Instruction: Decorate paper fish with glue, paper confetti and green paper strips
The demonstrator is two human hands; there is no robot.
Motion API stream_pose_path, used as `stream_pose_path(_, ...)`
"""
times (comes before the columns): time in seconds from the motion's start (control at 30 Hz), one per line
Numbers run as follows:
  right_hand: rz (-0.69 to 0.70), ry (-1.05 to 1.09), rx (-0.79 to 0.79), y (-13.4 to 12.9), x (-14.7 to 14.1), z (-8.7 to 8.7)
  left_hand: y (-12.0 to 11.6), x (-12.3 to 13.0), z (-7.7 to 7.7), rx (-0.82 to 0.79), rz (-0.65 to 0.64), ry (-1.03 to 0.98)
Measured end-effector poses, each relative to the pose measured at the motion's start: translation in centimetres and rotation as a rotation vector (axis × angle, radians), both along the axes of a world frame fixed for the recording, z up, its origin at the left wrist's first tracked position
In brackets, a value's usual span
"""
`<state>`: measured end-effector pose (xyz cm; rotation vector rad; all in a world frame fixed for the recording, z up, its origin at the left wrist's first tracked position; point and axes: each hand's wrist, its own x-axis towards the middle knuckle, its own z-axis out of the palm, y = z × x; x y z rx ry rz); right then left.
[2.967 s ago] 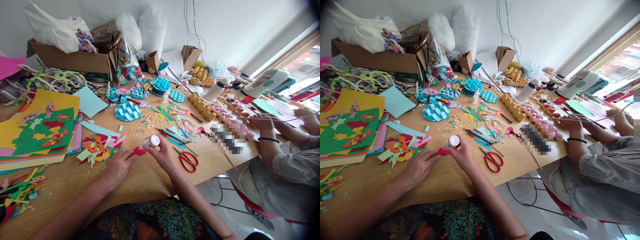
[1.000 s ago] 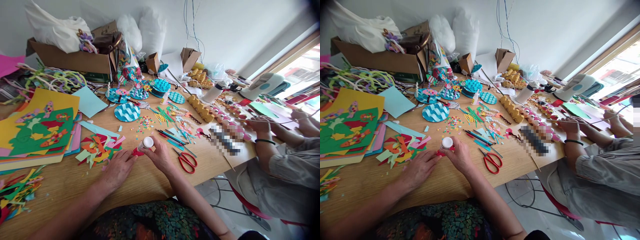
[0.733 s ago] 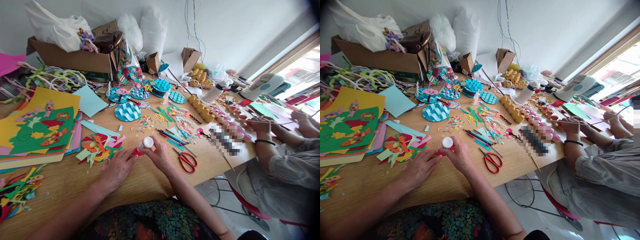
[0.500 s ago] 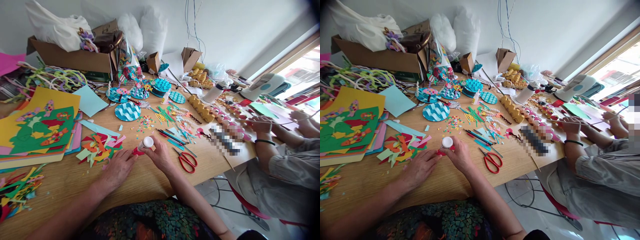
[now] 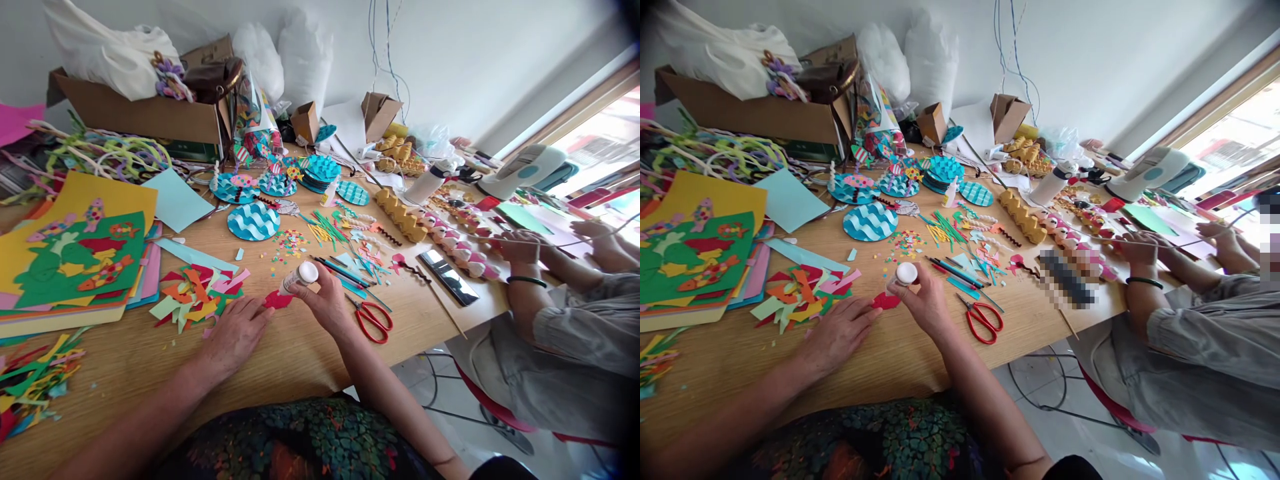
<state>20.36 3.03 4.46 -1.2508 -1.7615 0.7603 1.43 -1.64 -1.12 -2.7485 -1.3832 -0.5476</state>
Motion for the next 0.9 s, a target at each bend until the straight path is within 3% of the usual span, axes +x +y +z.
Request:
stream_pose_path(0.27,-0.029,0.419,-0.189,0.6,0.4,-1.9,0.0,-0.1,0.3,-0.006,-0.018,-0.036)
stream_pose_path(0.7,-0.018,0.11,-0.043,-0.5,0.2,-0.4,0.2,-0.1,-0.1,0.097,-0.02,-0.053)
stream_pose_path(0.9,-0.001,-0.005,-0.015,-0.8,-0.1,-0.4,0.1,-0.2,-0.5,0.047,-0.019,-0.052)
